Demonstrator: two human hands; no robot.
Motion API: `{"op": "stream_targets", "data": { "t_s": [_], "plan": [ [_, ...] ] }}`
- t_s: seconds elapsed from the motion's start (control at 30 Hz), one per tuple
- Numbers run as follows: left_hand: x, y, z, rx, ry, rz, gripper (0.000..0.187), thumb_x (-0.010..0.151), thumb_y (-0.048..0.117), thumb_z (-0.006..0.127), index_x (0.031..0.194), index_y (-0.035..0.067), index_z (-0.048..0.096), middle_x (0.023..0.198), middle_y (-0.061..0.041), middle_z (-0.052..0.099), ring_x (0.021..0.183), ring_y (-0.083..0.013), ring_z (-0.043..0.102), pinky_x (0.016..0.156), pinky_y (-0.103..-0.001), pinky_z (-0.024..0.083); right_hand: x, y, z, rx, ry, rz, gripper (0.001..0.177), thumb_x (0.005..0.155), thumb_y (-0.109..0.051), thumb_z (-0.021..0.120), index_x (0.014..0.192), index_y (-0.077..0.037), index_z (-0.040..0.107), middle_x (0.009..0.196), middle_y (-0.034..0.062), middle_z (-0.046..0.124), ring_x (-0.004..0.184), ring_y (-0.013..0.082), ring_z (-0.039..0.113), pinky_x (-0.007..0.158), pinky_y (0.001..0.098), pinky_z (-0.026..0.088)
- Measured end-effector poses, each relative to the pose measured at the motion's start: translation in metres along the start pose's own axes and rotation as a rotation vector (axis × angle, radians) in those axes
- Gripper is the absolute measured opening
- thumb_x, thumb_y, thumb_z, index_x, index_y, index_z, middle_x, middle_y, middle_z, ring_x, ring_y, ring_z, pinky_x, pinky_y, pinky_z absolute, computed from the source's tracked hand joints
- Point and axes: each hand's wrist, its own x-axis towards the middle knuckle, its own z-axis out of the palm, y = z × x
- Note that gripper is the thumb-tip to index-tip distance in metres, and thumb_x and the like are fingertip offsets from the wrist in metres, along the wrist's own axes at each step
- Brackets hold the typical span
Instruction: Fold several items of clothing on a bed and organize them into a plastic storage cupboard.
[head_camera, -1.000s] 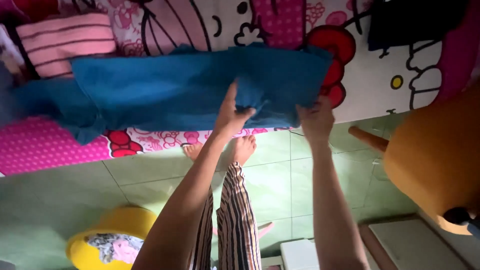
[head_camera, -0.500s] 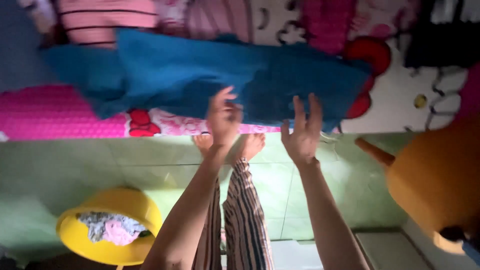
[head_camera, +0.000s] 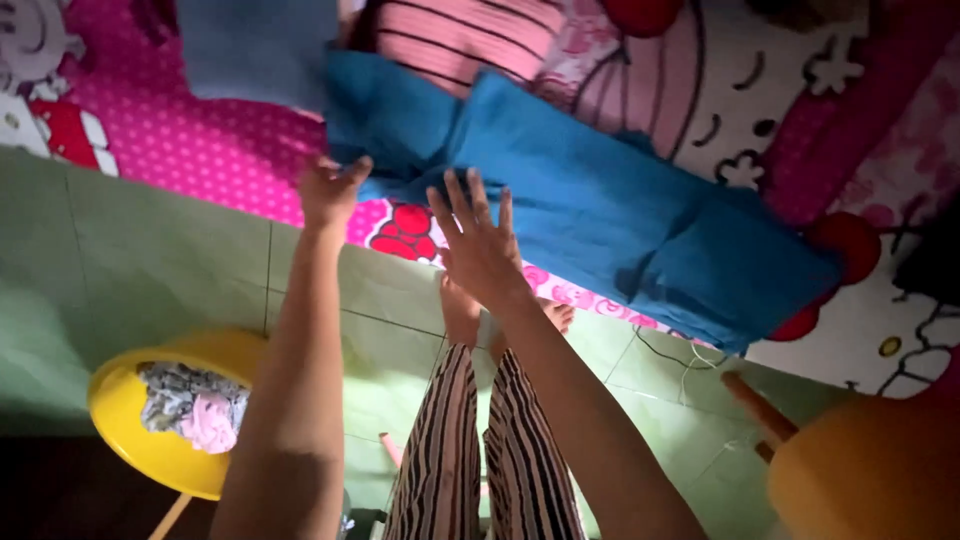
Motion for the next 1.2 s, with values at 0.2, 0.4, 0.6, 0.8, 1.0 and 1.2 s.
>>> {"op": "stream_targets", "data": {
  "t_s": [0.2, 0.4, 0.6, 0.8, 1.0, 1.2],
  "plan": [
    [-0.063, 0.080, -0.068, -0.576, -0.292, -0.206, 0.025, 0.089, 0.037, 0.074, 0.102, 0.020, 0.060, 0.081, 0.001, 0.052, 0.073, -0.0170, 0.058, 0.063, -0.042, 0.062, 0.027, -0.011, 0.046, -0.087, 0.328, 0.022, 0.079, 0.069, -0.017, 0.074, 0.142, -0.041, 0.058, 0.094, 0.0033, 0.044, 0.076, 0.0215, 0.051, 0.064, 0.0388, 0.050],
    [-0.052, 0.066, -0.080, -0.671, -0.277, -0.049, 0.023, 0.087, 0.023, 0.081, 0.092, 0.016, 0.060, 0.079, 0.004, 0.048, 0.070, -0.0091, 0.058, 0.055, -0.028, 0.054, 0.010, -0.014, 0.065, 0.016, 0.061, -0.083, 0.055, 0.063, -0.038, 0.080, 0.113, -0.025, 0.063, 0.083, 0.0071, 0.058, 0.080, 0.0315, 0.061, 0.072, 0.0490, 0.048],
    [-0.045, 0.050, -0.055, -0.978, -0.328, -0.305, 0.023, 0.080, 0.006, 0.082, 0.095, 0.018, 0.069, 0.089, -0.003, 0.072, 0.083, -0.0199, 0.075, 0.070, -0.035, 0.063, -0.019, 0.008, 0.013, 0.747, -0.041, 0.222, 0.079, 0.074, -0.017, 0.080, 0.148, -0.031, 0.054, 0.120, 0.0036, 0.072, 0.110, 0.0263, 0.069, 0.102, 0.0453, 0.051],
    [-0.155, 0.159, -0.053, -0.949, -0.657, 0.334, 0.063, 0.079, 0.009, 0.077, 0.139, 0.011, 0.059, 0.132, -0.011, 0.066, 0.125, -0.0249, 0.063, 0.108, -0.042, 0.053, -0.067, 0.092, -0.057, 1.918, 0.109, 0.981, 0.072, 0.088, -0.031, 0.071, 0.151, -0.007, 0.044, 0.133, 0.0235, 0.066, 0.125, 0.0347, 0.065, 0.110, 0.0492, 0.045],
    [-0.284, 0.223, -0.016, -0.319, -1.296, 0.770, 0.071, 0.090, 0.026, 0.075, 0.153, 0.007, 0.047, 0.162, -0.037, 0.026, 0.120, -0.0581, 0.059, 0.090, -0.062, 0.059, -0.121, 0.141, -0.050, 2.524, 0.704, 1.172, 0.091, 0.100, -0.064, 0.050, 0.163, -0.005, 0.023, 0.163, 0.0305, 0.032, 0.151, 0.0437, 0.034, 0.125, 0.0630, 0.019],
    [-0.229, 0.125, 0.030, -0.207, -0.349, 1.002, 0.074, 0.099, 0.025, 0.074, 0.158, 0.001, 0.035, 0.154, -0.028, 0.042, 0.140, -0.0462, 0.045, 0.107, -0.053, 0.046, -0.114, 0.144, -0.017, 1.615, 0.521, 1.149, 0.065, 0.077, -0.011, 0.093, 0.135, -0.018, 0.066, 0.128, 0.0089, 0.071, 0.116, 0.0235, 0.069, 0.108, 0.0466, 0.053]
  ]
}}
